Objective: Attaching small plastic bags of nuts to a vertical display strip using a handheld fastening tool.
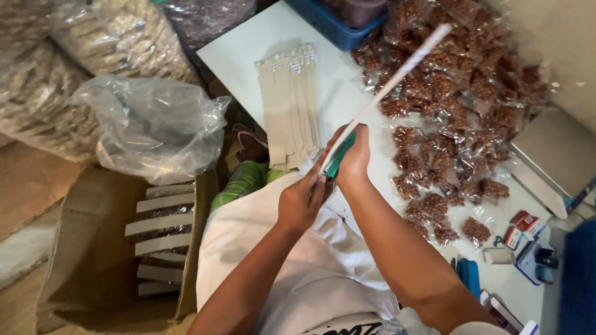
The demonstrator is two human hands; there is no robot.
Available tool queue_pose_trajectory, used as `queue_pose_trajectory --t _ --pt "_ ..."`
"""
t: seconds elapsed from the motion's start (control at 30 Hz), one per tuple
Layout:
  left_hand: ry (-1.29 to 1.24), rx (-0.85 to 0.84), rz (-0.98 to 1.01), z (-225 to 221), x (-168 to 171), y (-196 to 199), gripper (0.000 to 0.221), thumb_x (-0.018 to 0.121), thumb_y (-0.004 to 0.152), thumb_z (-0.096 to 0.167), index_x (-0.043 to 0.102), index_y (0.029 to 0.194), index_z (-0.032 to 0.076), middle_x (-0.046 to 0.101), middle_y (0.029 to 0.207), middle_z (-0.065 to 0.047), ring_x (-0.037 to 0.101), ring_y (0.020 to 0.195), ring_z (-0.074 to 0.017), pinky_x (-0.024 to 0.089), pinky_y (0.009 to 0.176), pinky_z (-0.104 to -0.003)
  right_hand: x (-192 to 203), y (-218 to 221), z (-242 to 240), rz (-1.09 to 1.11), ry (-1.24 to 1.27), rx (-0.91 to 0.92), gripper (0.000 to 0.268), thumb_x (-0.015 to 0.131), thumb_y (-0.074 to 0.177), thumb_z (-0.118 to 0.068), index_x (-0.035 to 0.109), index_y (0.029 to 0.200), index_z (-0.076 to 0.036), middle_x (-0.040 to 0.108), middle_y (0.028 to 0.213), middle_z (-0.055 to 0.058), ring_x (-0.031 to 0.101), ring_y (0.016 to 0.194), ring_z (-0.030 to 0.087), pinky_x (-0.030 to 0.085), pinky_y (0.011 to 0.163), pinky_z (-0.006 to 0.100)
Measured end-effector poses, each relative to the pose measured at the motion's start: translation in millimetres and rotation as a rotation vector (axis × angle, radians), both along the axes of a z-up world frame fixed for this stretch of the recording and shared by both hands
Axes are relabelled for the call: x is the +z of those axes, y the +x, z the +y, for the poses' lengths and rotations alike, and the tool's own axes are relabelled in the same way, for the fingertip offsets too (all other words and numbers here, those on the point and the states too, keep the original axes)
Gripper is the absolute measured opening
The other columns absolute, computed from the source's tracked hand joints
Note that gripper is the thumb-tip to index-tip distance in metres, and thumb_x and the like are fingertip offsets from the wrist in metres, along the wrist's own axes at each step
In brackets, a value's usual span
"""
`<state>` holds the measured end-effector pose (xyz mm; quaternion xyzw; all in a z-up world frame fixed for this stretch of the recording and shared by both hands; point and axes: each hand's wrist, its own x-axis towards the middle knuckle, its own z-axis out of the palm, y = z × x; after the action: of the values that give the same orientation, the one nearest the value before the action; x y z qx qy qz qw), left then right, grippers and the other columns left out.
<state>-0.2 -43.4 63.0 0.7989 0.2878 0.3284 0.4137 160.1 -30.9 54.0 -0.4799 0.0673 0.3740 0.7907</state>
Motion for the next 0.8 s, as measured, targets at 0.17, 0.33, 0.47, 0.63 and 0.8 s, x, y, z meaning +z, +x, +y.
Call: queue_pose_trajectory --t 0.17,0.33,0.47,0.63,0.8 --pt "-0.732 0.153 0.092 0.8 -76.1 -2.3 0.038 0.059 0.099 0.033 0.067 0.132 0.017 0.077 0.094 -0.013 0.071 0.092 -0.0242 0.058 0.087 -0.044 -87.3 73.4 -19.6 -0.772 -0.666 0.273 0.042 0.079 0.079 -0.033 0.061 0.096 0.001 0.064 0.083 0.026 0.067 0.073 0.041 0.055 0.065 0.051" --pt "-1.141 0.197 0.050 -2.1 -48.5 -20.0 0.052 0.071 0.097 0.033 0.063 0.136 0.000 0.071 0.089 -0.017 0.064 0.074 -0.0234 0.058 0.069 -0.044 -115.6 140.6 -61.9 -1.465 -1.677 0.725 0.049 0.060 0.094 -0.019 0.053 0.140 -0.006 0.049 0.148 0.022 0.075 0.102 0.038 0.058 0.087 0.060" --pt "-0.984 0.158 0.208 10.3 -46.0 -20.1 0.072 0.076 0.090 0.048 0.058 0.140 0.000 0.066 0.133 -0.023 0.058 0.133 -0.0358 0.043 0.112 -0.052 -140.9 172.7 -88.6 -1.530 -1.523 0.658 0.048 0.063 0.090 -0.037 0.059 0.131 -0.012 0.065 0.121 0.016 0.073 0.100 0.044 0.054 0.090 0.056" --pt "-0.795 0.127 0.153 31.6 -99.2 -8.7 0.057 0.074 0.094 0.042 0.064 0.136 0.005 0.071 0.128 -0.018 0.060 0.130 -0.0339 0.045 0.111 -0.049 -52.5 97.7 -90.7 -1.143 -0.868 0.392 0.016 0.076 0.080 -0.025 0.071 0.090 -0.015 0.067 0.062 0.006 0.071 0.065 0.023 0.054 0.063 0.035" --pt "-0.986 0.132 -0.150 33.4 -124.3 6.0 0.047 0.071 0.099 0.031 0.064 0.134 0.000 0.070 0.128 -0.019 0.059 0.129 -0.0291 0.043 0.113 -0.048 -21.6 21.7 -81.8 -0.600 -0.356 0.621 0.023 0.079 0.078 -0.006 0.073 0.098 0.004 0.064 0.064 0.015 0.068 0.053 0.024 0.059 0.048 0.037"
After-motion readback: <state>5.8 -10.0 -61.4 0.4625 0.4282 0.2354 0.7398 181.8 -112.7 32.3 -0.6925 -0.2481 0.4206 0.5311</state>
